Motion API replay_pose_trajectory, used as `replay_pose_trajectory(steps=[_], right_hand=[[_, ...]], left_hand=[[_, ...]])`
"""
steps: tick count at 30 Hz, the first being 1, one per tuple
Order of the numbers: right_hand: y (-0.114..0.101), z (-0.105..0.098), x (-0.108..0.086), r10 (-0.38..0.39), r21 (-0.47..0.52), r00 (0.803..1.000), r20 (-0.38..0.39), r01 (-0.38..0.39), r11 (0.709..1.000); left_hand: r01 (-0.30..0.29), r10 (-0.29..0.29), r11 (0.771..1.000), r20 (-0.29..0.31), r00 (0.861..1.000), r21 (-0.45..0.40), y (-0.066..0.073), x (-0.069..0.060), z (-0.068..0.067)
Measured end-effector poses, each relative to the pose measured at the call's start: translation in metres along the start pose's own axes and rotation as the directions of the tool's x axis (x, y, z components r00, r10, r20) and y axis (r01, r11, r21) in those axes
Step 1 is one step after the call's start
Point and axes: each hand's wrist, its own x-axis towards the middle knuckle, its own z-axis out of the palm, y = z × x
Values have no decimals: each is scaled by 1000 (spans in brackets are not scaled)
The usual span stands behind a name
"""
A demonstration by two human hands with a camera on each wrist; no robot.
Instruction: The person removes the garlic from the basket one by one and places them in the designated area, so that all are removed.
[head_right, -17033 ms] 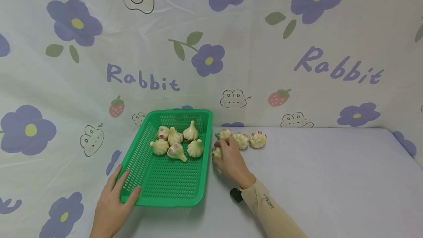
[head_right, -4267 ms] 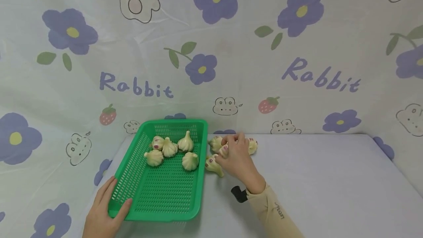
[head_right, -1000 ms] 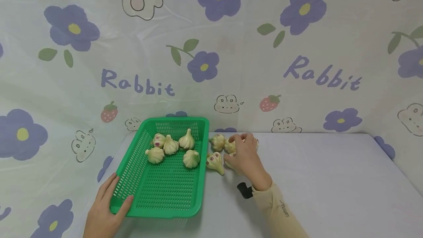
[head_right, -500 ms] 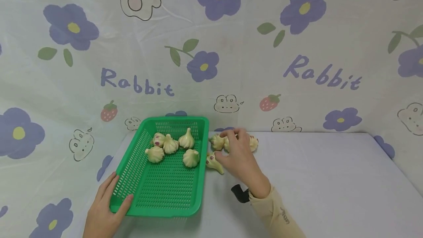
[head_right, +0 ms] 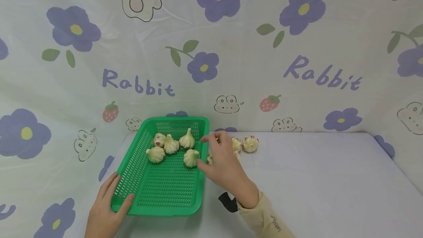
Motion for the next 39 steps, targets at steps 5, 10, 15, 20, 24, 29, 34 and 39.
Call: replay_pose_trajectory(steps=[5, 10, 15, 20, 24, 29, 34, 39], right_hand=[[-12, 7, 5, -11, 5, 998, 58, 10, 1000], [-25, 12, 12, -42, 2, 996, 78, 42, 999], [-35, 13, 23, -82, 2, 991, 102, 83, 997], [-42, 12, 41, -112, -12, 987, 113, 114, 993], [-49, 14, 52, -109, 5, 982, 157, 109, 994], [-52, 22, 64, -78, 26, 974, 213, 74, 997], [-54, 38, 76, -81, 23, 963, 258, 78, 997], [-58, 56, 87, -56, 18, 950, 308, 53, 998]], left_hand=[[12, -12, 1000, 6, 1000, -4, 1, 0, -1], [17, -16, 1000, 8, 1000, -5, 2, 0, -2], [16, -16, 1000, 5, 1000, -6, 3, 0, -3], [18, -18, 1000, 5, 1000, 1, 4, 2, -3], [27, -28, 1000, 19, 999, 11, 6, 1, -5], [25, -25, 1000, 24, 999, 10, 7, 2, -5], [23, -23, 1000, 19, 1000, 6, 7, 1, -5], [25, -25, 1000, 28, 999, 7, 8, 1, -6]])
